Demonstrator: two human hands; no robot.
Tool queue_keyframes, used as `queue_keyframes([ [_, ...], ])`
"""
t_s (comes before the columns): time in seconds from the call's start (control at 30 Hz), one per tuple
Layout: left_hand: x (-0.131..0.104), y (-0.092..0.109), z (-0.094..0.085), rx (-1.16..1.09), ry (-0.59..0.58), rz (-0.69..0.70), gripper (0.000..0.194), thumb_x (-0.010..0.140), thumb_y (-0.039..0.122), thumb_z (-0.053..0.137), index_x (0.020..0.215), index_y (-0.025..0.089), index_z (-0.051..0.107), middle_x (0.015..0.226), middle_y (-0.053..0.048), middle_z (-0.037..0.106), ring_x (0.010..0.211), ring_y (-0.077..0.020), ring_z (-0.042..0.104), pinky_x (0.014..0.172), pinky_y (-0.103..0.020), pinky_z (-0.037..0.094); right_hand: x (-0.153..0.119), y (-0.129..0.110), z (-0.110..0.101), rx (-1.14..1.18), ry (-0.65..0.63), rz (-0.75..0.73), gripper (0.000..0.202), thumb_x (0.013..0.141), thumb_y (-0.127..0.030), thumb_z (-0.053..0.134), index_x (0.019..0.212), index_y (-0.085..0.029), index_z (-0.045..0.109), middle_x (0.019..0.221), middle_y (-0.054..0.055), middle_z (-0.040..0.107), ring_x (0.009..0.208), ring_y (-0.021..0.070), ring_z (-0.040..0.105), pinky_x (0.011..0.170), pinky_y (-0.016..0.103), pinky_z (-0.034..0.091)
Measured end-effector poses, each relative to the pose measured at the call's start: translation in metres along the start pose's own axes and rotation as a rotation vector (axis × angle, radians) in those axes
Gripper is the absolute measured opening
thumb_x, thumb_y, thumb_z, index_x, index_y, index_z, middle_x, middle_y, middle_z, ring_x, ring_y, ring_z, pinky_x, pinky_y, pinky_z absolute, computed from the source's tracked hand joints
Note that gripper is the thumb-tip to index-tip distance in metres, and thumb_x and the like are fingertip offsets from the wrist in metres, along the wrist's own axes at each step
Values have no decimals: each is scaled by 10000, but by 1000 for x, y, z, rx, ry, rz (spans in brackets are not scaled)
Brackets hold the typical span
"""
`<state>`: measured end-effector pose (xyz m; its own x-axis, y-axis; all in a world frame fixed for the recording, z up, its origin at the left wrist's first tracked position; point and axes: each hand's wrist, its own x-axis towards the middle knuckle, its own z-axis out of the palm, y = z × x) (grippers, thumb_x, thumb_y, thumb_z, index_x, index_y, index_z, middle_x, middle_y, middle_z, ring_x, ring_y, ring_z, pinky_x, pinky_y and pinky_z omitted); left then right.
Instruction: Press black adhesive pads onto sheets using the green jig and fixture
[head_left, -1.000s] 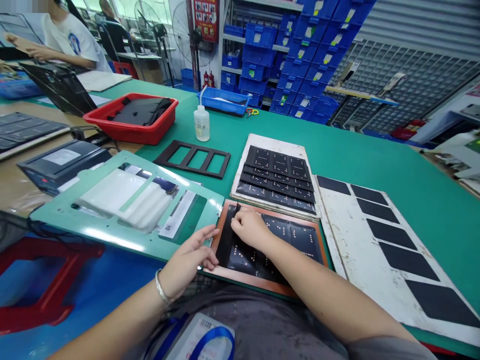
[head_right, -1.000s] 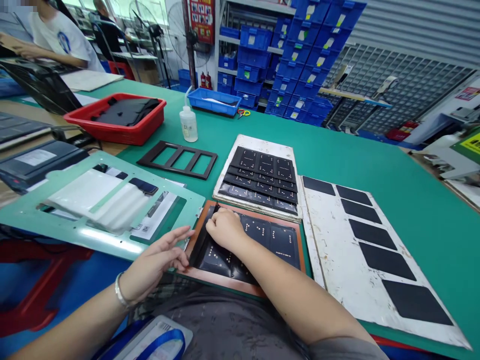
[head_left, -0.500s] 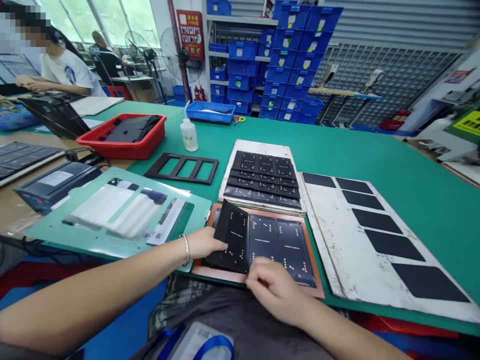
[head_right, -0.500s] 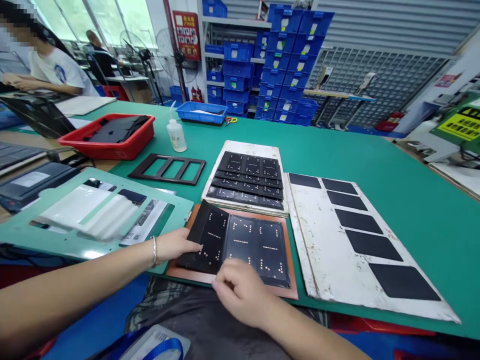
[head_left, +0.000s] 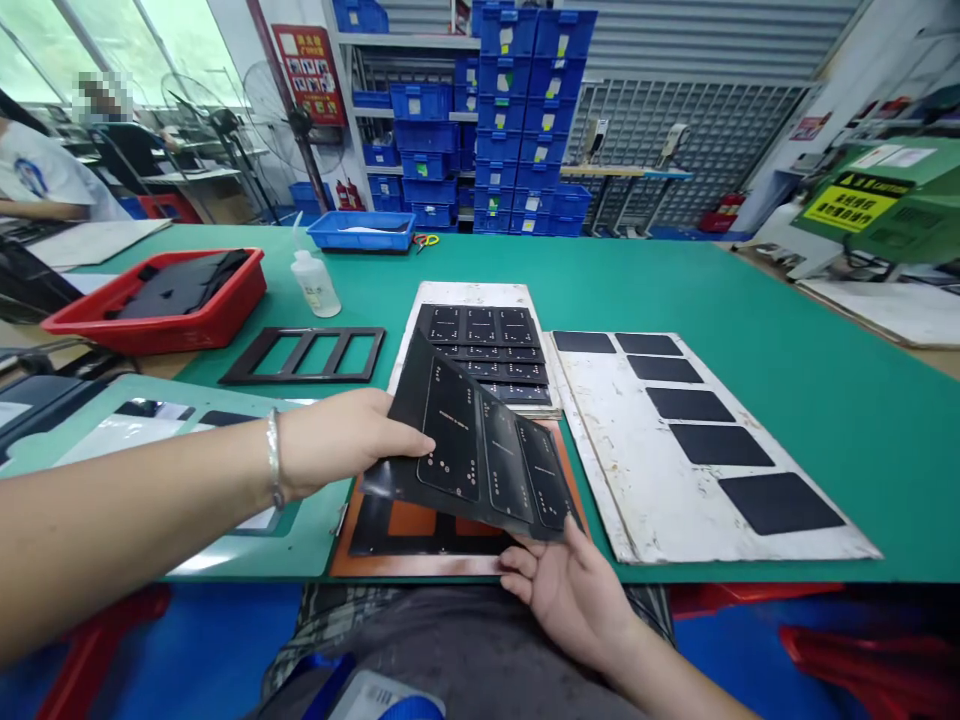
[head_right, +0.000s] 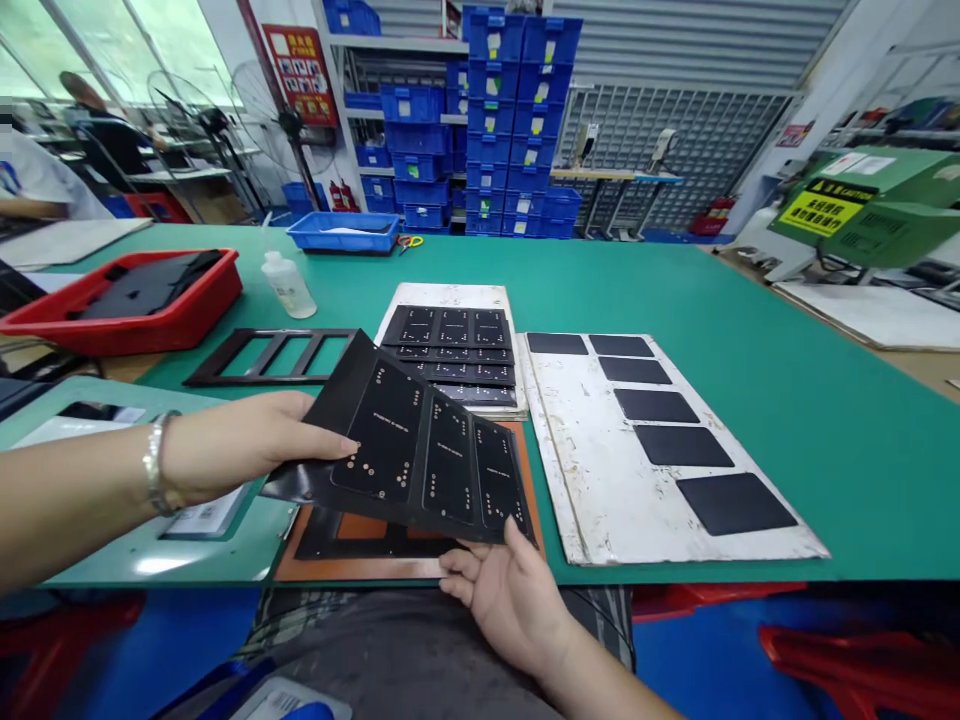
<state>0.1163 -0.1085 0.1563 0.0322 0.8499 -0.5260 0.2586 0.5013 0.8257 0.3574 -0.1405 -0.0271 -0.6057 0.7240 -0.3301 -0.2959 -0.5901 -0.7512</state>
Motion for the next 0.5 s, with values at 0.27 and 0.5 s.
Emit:
queue_keyframes([
  [0.27, 27, 14, -30, -26, 0, 100, 349, 613, 279, 712, 900, 80, 696, 869, -100, 726, 771, -262, 664, 757, -407, 506, 25, -77, -33, 16, 254, -125, 243, 812, -411, 533, 907, -204, 616, 760, 47, 678, 677, 182, 635, 704, 351, 502],
  [0.5, 144, 21, -80, 46, 127, 155, 407, 543, 320, 799, 856, 88, 682, 916, -132, 709, 806, -232, 654, 765, -340, 506, 133, -175, -54, -396, 421, -295, 238, 682, -332, 702, 736, -171, 535, 599, -18, 570, 511, 96, 550, 459, 216, 382],
])
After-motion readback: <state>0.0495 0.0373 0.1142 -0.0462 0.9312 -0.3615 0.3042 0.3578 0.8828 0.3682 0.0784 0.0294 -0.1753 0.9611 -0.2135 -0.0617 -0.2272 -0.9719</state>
